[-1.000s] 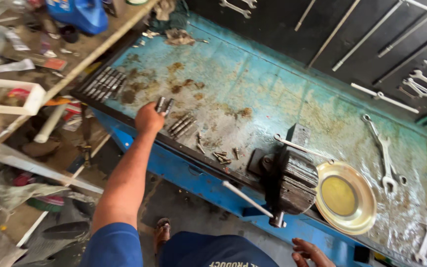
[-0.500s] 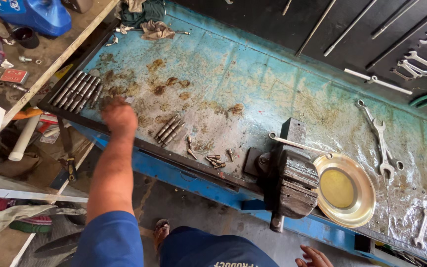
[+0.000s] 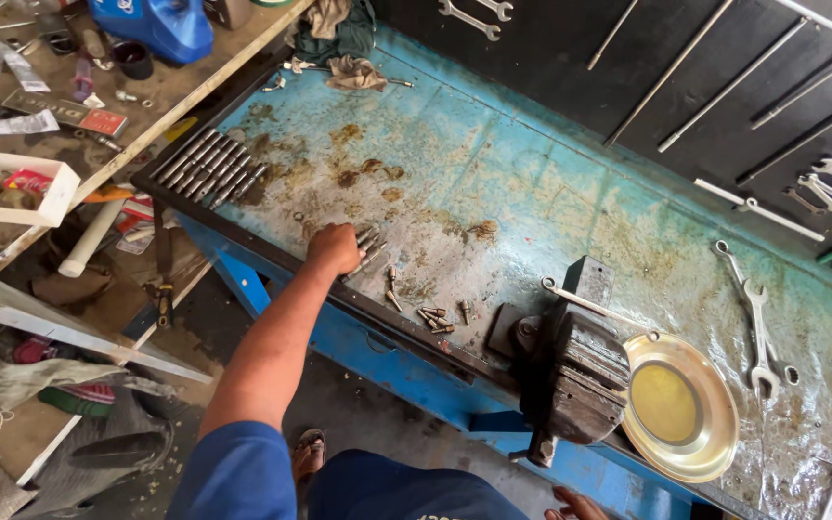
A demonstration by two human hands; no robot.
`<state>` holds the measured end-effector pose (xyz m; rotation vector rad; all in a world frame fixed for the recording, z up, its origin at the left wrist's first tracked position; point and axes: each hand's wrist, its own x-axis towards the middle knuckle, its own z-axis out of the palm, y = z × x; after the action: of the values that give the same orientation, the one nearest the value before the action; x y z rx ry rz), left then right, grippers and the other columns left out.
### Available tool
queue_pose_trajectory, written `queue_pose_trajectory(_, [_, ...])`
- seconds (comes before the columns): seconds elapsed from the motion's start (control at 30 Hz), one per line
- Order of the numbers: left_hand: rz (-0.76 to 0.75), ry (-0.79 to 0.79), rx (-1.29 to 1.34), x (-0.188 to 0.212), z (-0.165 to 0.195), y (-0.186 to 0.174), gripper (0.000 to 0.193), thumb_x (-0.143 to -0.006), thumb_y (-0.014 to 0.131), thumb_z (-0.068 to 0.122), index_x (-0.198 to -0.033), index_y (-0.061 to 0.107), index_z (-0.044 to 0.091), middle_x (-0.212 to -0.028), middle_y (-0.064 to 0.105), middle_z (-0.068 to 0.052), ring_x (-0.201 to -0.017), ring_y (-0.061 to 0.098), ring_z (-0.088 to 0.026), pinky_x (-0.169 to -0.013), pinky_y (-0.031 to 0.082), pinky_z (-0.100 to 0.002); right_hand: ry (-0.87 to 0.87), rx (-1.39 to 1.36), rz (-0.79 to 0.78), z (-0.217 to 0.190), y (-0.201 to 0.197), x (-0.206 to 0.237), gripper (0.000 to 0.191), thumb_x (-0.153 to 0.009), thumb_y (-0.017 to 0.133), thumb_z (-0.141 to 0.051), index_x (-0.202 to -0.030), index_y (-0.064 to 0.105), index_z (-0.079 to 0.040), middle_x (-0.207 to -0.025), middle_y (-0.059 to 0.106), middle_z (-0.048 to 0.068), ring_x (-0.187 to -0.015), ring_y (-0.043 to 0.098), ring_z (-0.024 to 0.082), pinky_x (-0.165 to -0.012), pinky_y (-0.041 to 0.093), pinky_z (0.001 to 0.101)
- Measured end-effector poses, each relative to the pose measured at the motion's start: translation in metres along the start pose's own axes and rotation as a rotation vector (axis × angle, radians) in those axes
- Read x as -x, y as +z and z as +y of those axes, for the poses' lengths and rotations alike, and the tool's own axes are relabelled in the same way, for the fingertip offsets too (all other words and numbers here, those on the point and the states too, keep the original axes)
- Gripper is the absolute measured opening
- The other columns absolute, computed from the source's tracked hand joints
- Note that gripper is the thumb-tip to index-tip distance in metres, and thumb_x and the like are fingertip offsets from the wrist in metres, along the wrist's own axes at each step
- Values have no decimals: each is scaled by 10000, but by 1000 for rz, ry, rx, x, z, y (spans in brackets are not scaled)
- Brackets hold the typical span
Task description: The person secures small metal rods in a bench vise, uses a wrench to tighten them, and repeatedly inserts and removes small metal rings or washers. The person handles multiple rods and rings, placing them on the workbench or into a bowl.
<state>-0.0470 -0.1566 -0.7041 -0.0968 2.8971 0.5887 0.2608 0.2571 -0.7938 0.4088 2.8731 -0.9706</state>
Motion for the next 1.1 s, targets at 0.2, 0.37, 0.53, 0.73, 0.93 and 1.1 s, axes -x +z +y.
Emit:
queue_pose_trajectory(0.2, [130,-95,17,9,20,-10,253,-833,767,213,-1044,746,76,-1150,695,-224,-1060,672,-404,-861,559,-494,33,-102,-35,-10,-10,12,594,-778,832,-314,-1305,671,-91,-1079,818,141,-896,778,237,-766,625,403])
queue_pose_trajectory(0.37, [279,208,578,29,63,-2,230,-870,761,238,-966,724,32,-862,734,-182,-807,690,-339,-724,548,-472,252,-687,-88,-40,-8,17,668,-816,773,-289,-1419,569,-88,-1064,806,135,-866,740,244,-682,580,412])
queue_pose_trajectory(0.53, [-200,417,1178,63,143,18,256,-956,645,104,-1188,664,-2,-911,699,-74,-719,659,-179,-635,560,-373,-145,-239,46,-96,14,-2,629,-796,824,-245,-1344,587,-47,-1128,635,69,-833,667,188,-696,559,318])
queue_pose_trajectory(0.73, [-302,704,1369,109,210,48,319,-984,645,71,-1283,609,-33,-973,687,-70,-912,658,-160,-849,551,-336,-72,-406,-314,-107,24,-16,381,-984,676,-380,-952,759,-9,-802,746,77,-774,670,185,-715,531,357])
queue_pose_trajectory(0.93, [-445,721,1480,118,218,78,461,-931,542,-53,-1390,535,-8,-1116,676,-81,-1031,655,-168,-959,539,-333,-35,462,48,-45,-44,19,371,-926,693,-465,-863,663,-100,-761,696,115,-787,674,344,-710,484,461])
queue_pose_trajectory(1.1, [-492,845,1264,121,214,103,419,-984,496,-49,-1399,532,1,-1156,680,-88,-1089,664,-171,-1014,527,-328,-381,775,200,-56,-74,39,376,-784,760,-440,-881,654,-93,-789,650,80,-818,619,300,-738,429,469])
